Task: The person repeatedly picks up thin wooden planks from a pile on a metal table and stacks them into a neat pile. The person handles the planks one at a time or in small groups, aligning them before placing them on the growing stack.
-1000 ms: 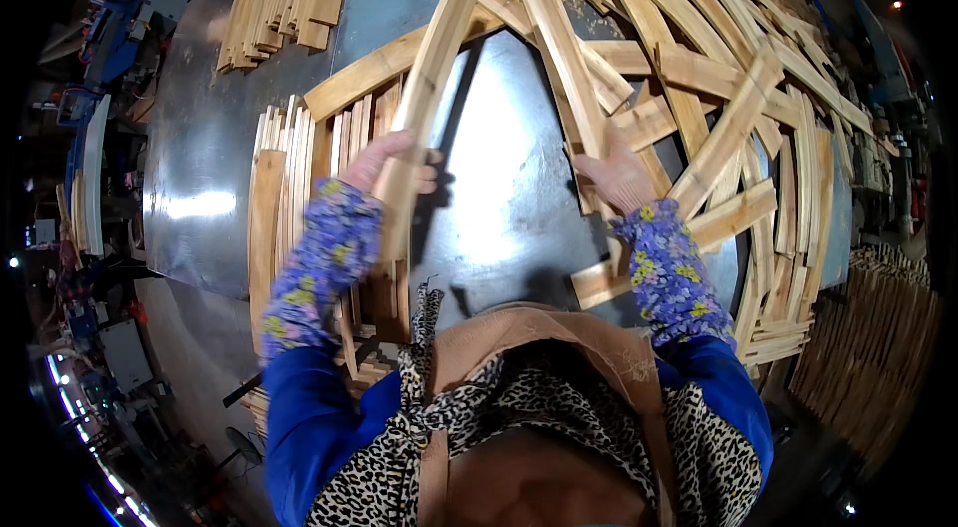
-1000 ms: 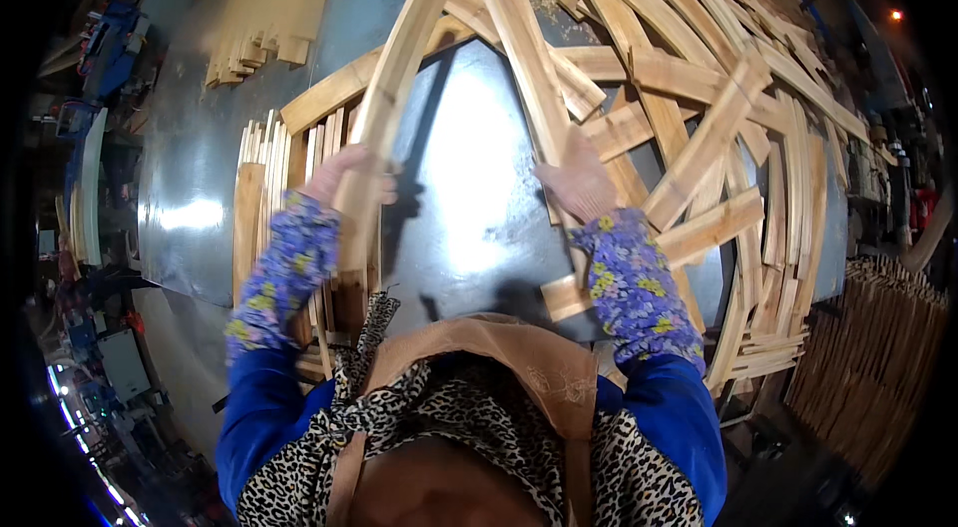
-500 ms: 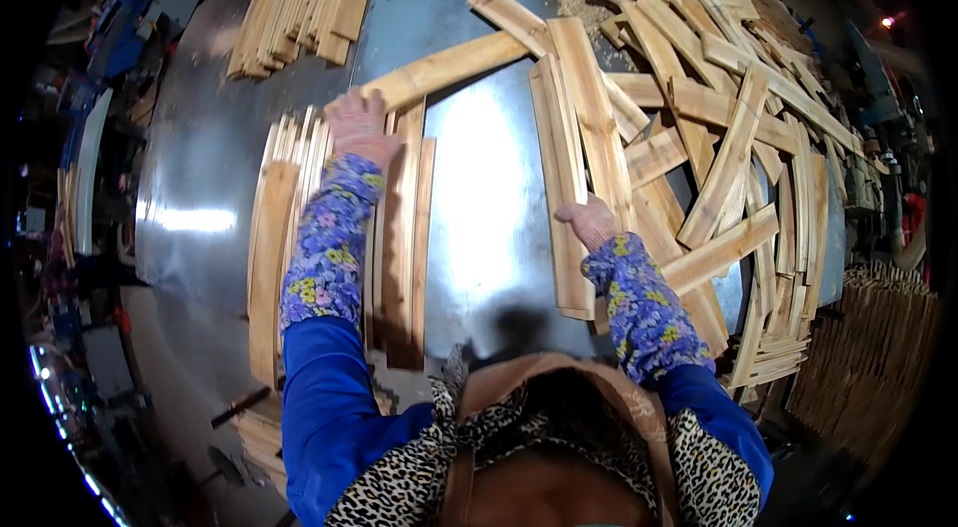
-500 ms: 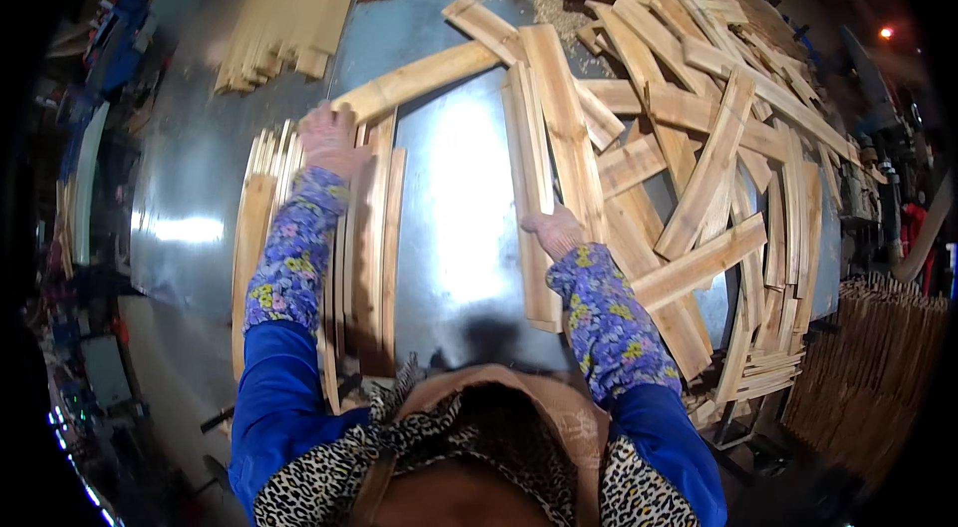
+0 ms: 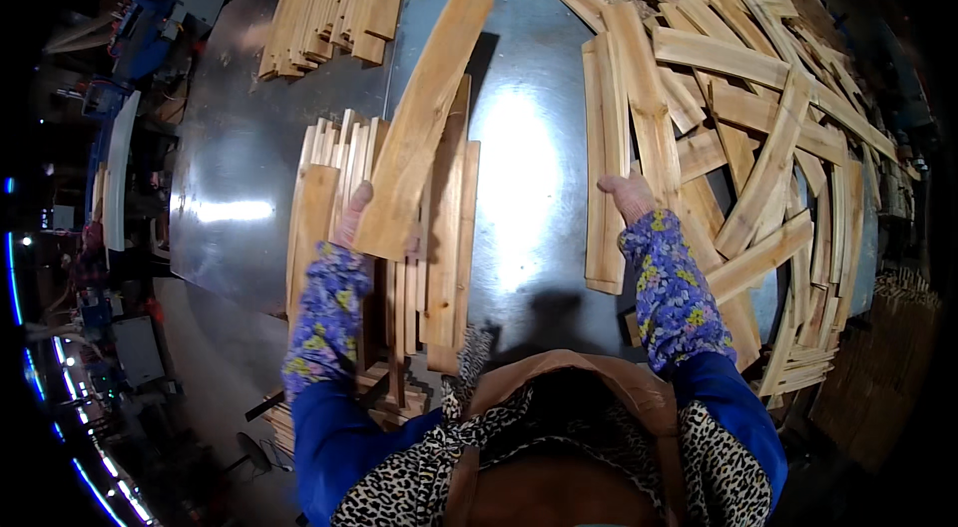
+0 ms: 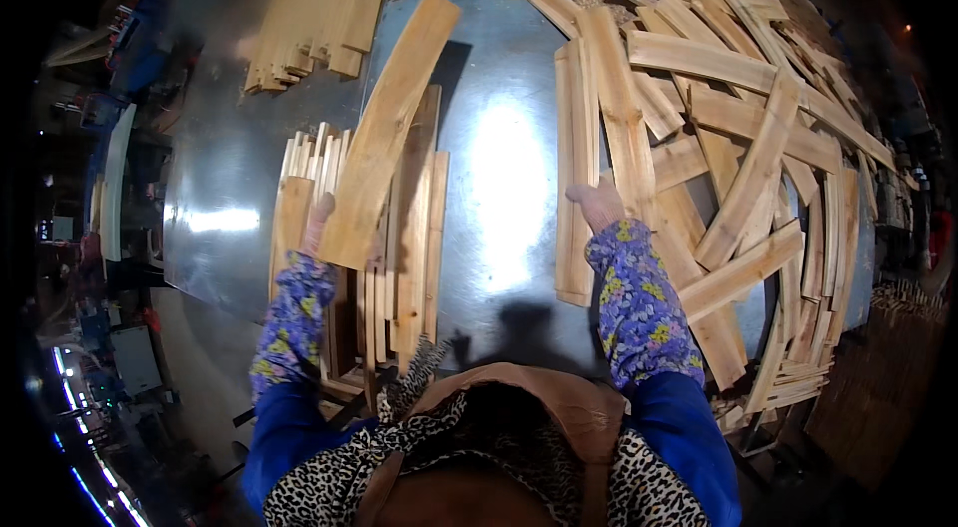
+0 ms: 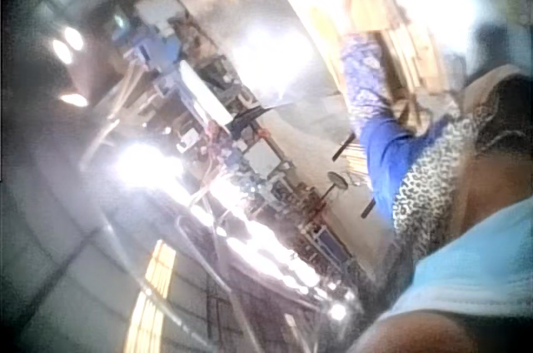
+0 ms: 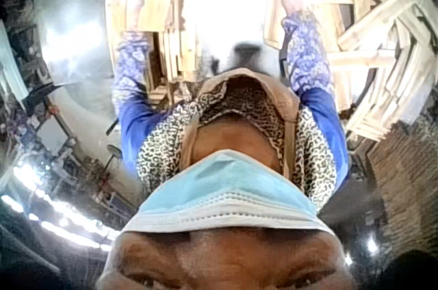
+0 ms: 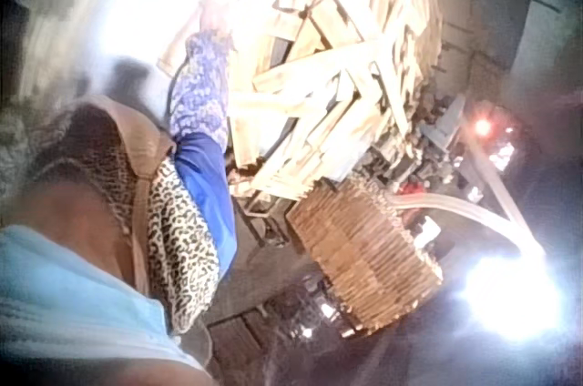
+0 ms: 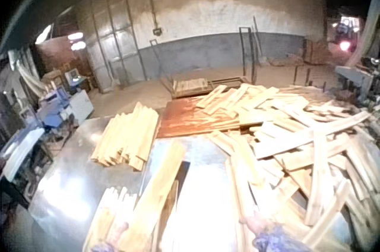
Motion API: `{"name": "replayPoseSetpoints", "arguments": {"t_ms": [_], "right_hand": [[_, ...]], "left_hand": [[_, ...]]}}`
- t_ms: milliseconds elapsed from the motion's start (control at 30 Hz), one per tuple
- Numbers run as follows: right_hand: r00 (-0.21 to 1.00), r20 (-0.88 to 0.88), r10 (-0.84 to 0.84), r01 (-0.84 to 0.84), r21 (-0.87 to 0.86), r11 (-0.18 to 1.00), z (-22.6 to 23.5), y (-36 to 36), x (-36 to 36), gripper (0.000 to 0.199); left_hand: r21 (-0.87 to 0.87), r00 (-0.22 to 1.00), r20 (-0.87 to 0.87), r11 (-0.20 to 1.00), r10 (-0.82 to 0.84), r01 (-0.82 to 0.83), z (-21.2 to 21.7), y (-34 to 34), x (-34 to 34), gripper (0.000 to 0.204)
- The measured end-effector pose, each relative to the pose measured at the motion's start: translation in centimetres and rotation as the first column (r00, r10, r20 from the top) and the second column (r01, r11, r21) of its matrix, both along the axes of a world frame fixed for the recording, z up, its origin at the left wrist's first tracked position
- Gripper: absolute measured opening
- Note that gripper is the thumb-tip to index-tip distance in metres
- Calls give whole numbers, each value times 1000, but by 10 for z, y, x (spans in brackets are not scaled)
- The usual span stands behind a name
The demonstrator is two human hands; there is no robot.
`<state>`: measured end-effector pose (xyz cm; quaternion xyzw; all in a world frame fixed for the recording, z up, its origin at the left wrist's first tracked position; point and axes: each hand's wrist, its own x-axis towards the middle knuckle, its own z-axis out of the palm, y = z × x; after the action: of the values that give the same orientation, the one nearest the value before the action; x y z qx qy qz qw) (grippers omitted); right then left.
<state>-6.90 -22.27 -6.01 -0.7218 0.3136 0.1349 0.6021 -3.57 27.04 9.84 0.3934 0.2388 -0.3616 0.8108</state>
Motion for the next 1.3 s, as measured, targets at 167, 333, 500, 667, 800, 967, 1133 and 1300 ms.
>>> {"name": "replayPoseSetpoints", "arguments": {"t_ms": [167, 333, 500, 667, 800, 967, 1133, 1300], "right_hand": [[977, 16, 211, -204, -198, 959, 17, 16, -4, 55], [967, 20, 255, -255, 16, 967, 9, 17, -12, 57], [896, -20, 444, -443, 47, 895, 35, 64, 16, 50], [967, -63, 247, -241, 88, 967, 53, 77, 9, 49], [919, -50, 391, -394, -75, 916, 70, 82, 14, 50], [847, -86, 525, -528, -258, 809, 53, 97, 8, 65], [941, -135, 310, -332, -187, 925, 128, 162, -11, 67], [464, 22, 886, -883, -77, 464, 40, 269, -64, 64]], "left_hand": [[-396, 983, 180, 913, -31, 102, -55, -25, 78, 101], [-249, 969, 209, 951, -134, 186, -33, -53, 242, 88], [640, 795, 606, 573, 34, -513, -30, -5, 377, 55], [777, 403, 418, 91, -814, -623, -53, -115, 252, 29], [906, -819, -407, -296, -405, -304, -6, -152, 51, 32], [956, -744, -275, -255, -609, -144, -83, -82, -23, 67], [853, -577, -493, -494, -652, -171, -20, -67, -34, 74], [974, -24, -52, -46, -998, -221, 16, -35, -69, 61]]}}
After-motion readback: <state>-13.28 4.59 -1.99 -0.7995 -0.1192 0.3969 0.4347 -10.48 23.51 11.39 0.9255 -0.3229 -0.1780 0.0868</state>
